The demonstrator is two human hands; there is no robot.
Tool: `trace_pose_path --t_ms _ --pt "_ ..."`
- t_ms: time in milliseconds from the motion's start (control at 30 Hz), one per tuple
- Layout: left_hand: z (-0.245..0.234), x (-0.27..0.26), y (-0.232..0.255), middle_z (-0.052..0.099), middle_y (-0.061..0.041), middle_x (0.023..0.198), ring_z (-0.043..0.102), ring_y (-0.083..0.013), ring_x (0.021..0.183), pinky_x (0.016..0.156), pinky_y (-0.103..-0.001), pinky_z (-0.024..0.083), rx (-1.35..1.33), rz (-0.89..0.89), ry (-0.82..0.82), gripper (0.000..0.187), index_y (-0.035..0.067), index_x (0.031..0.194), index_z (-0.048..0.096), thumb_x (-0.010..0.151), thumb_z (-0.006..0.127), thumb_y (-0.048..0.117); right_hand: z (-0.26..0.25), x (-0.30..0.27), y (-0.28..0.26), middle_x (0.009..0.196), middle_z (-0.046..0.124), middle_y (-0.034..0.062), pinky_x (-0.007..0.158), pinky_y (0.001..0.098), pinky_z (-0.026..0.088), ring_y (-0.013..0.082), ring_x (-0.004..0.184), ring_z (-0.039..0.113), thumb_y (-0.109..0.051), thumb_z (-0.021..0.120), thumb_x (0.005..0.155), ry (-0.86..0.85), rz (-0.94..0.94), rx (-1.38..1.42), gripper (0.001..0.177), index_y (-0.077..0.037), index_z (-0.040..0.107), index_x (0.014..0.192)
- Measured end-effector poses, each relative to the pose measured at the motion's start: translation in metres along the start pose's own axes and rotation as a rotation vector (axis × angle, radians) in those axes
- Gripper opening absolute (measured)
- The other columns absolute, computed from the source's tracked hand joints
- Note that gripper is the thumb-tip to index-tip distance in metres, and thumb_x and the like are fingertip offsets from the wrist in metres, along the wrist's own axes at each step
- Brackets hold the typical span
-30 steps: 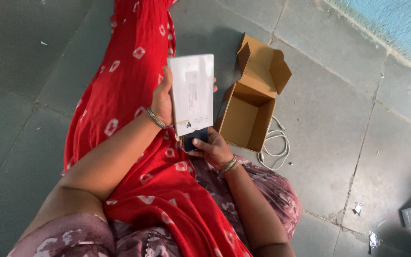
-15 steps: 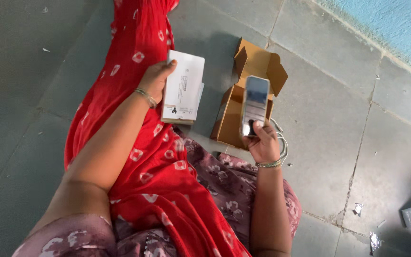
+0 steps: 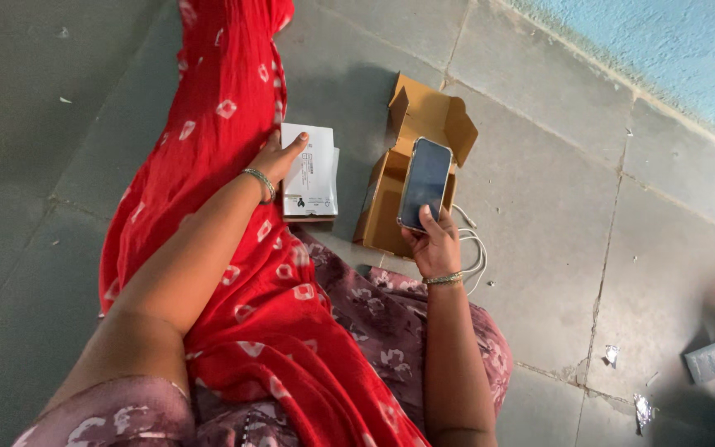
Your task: The person repeatedly packs a smartphone and its accessories into a white box, then places the box into a brown cardboard shipping box. The person opens and closes the boxes multiple times, handling the phone and a charging cable.
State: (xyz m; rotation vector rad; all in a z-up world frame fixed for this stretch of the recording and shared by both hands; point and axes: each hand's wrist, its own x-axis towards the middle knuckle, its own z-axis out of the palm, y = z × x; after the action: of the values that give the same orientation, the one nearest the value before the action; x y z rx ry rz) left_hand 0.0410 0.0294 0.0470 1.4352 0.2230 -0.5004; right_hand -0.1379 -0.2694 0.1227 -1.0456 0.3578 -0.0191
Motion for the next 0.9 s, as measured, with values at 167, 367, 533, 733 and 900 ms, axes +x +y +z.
trace_pose_path --t_ms 167,367,533,733,900 --pt "0.003 0.011 -0.017 0.055 -0.012 0.143 0.054 -0.0247 0.132 0.102 -0.044 0.047 0.007 0.018 -0.070 0.086 0.011 0.152 0.029 0.086 0.069 0.049 0.007 -0.001 0.000 0.106 0.072 0.0073 0.070 0.0289 0.061 0.0165 0.089 0.072 -0.019 0.064 0.102 -0.010 -0.017 -0.080 0.031 -0.002 0.060 0.128" --pt "0.008 -0.001 -0.032 0.058 -0.022 0.145 0.053 -0.0340 0.142 0.120 -0.043 0.044 0.658 0.822 0.273 0.068 0.002 0.151 0.047 0.109 0.068 0.050 0.022 -0.007 0.002 0.111 0.069 0.0096 0.074 0.0331 0.063 0.0177 0.091 0.071 -0.019 0.063 0.102 -0.079 0.004 -0.093 0.035 0.000 0.055 0.131" --pt "0.055 -0.082 -0.010 0.070 -0.018 0.122 0.069 -0.0313 0.114 0.096 -0.045 0.057 0.082 0.167 -0.264 0.085 0.007 0.140 0.056 0.084 0.056 0.071 0.049 -0.021 0.022 0.110 0.069 0.0116 0.075 0.0357 0.064 0.0210 0.091 0.072 -0.021 0.062 0.099 -0.213 0.104 -0.074 0.041 0.000 0.051 0.133" --pt "0.074 -0.129 0.024 0.067 -0.013 0.117 0.071 -0.0293 0.110 0.093 -0.049 0.058 -0.809 -0.120 -0.602 0.091 0.010 0.132 0.056 0.078 0.051 0.083 0.037 -0.027 0.018 0.109 0.070 0.0112 0.082 0.0300 0.060 0.0159 0.097 0.067 -0.026 0.059 0.111 -0.509 -0.019 -0.773 0.037 0.002 0.063 0.136" --pt "0.067 -0.141 0.020 0.065 -0.013 0.110 0.068 -0.0302 0.103 0.092 -0.051 0.059 -0.822 -0.056 -0.493 0.089 0.006 0.124 0.060 0.086 0.049 0.086 -0.060 -0.001 -0.060 0.103 0.073 0.0053 0.076 0.0282 0.060 0.0146 0.093 0.071 -0.022 0.062 0.102 -0.085 -0.089 -0.719 0.035 -0.006 0.061 0.133"
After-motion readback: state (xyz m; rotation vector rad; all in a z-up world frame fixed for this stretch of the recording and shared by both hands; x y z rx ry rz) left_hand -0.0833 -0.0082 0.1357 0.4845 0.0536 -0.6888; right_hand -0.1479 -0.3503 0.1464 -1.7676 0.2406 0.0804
